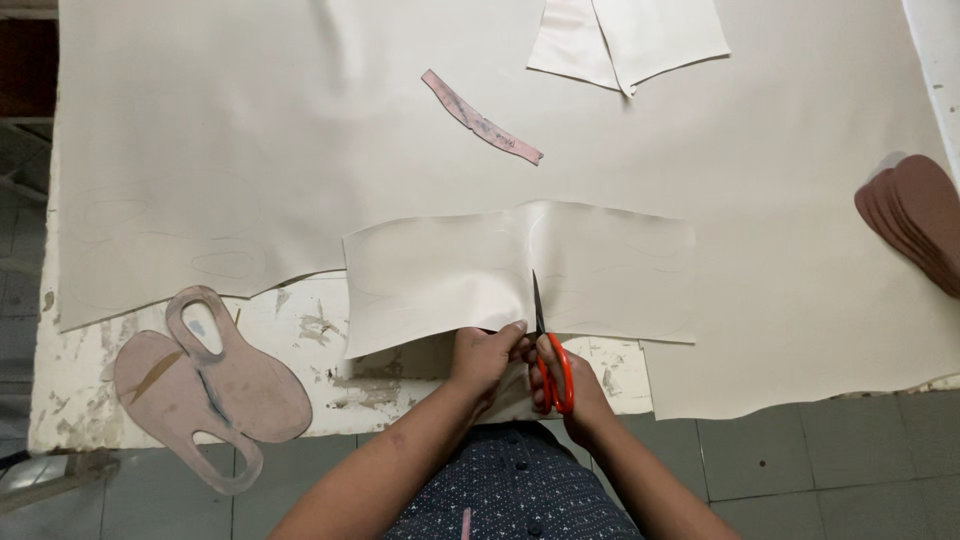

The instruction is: The person traces a shoe-shaped pattern onto a large sheet of beige material using a pencil, then cuts out the traced shapes with scissors. The person also cuts a smaller piece from the same sheet and places it aside.

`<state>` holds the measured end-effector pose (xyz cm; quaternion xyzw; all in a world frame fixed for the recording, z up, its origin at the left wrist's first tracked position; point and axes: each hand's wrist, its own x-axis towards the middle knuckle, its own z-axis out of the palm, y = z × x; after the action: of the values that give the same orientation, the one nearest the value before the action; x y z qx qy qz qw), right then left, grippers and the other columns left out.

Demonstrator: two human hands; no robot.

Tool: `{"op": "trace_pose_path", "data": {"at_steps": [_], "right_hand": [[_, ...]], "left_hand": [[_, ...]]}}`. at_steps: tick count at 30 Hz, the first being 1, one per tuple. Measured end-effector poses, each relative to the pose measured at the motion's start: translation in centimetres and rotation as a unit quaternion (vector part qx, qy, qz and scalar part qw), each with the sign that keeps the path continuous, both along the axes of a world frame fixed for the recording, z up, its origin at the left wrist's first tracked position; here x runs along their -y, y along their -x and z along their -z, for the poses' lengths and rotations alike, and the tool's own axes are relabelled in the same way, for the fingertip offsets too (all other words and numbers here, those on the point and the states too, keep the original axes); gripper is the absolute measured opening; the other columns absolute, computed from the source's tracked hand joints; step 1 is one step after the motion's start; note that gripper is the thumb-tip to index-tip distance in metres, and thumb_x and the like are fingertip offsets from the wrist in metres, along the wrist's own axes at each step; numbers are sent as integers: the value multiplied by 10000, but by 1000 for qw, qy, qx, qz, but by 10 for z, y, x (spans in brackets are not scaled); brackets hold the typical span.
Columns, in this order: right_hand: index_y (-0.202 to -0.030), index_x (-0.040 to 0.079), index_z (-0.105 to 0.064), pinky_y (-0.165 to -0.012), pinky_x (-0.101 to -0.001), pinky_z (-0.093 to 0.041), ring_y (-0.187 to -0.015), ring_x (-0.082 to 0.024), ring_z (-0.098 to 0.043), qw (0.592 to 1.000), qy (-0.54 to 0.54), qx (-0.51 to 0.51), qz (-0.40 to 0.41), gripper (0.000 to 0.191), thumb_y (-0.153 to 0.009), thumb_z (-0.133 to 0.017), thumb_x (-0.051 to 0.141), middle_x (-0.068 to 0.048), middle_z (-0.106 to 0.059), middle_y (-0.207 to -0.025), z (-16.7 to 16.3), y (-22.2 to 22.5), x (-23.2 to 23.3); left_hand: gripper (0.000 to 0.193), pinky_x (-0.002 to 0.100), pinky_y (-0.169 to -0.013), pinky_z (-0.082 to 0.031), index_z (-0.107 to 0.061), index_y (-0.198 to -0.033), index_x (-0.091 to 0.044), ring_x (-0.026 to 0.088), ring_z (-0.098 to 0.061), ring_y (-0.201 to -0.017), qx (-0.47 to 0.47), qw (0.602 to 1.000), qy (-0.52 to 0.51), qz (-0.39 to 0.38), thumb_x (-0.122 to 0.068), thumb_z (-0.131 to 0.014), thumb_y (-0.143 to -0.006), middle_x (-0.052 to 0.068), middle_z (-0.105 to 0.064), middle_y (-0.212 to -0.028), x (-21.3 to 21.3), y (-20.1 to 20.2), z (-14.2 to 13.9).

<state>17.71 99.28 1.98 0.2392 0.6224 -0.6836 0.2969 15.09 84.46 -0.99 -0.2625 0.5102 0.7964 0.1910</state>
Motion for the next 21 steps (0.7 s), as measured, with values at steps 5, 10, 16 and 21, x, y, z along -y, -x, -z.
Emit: {"op": "trace_pose_path", "data": {"at_steps": [5, 10, 16, 21], "right_hand": [[-966, 53, -659, -428, -281, -405, -484, -123, -482, 999, -38, 9, 7, 506, -957, -556, 548, -17, -517, -623, 1, -2, 5], [-979, 77, -634, -450, -277, -416, -499, -119, -487, 999, -1, 34, 22, 460, -953, -560, 530, 1, -530, -651, 8, -2, 7], [-953, 49, -596, -468, -269, -406, -535, -101, -488, 999, 18, -27, -3, 516, -994, -542, 560, 6, -523, -671, 10, 1, 7], [-941, 40, -656, -402, -275, -347, -461, -117, -450, 999, -30, 4, 19, 498, -959, -570, 530, -17, -488, -597, 8, -1, 11]], "left_hand": [[292, 331, -609, -529, -687, -726, 64, 203, -652, -610, -32, 999, -28, 7, -133, -709, -941, 145, -691, -704, 5, -1, 0], [240, 317, -641, -560, -726, -759, 63, 190, -685, -646, -22, 1000, -2, 9, -120, -706, -913, 137, -731, -732, 7, 0, 2], [220, 315, -652, -559, -737, -794, 58, 175, -688, -670, -40, 999, -12, 8, -123, -707, -915, 124, -736, -758, 10, 1, 1], [230, 307, -676, -564, -744, -799, 51, 173, -693, -677, -30, 999, 15, 20, -146, -702, -910, 129, -742, -759, 13, 1, 0]]}}
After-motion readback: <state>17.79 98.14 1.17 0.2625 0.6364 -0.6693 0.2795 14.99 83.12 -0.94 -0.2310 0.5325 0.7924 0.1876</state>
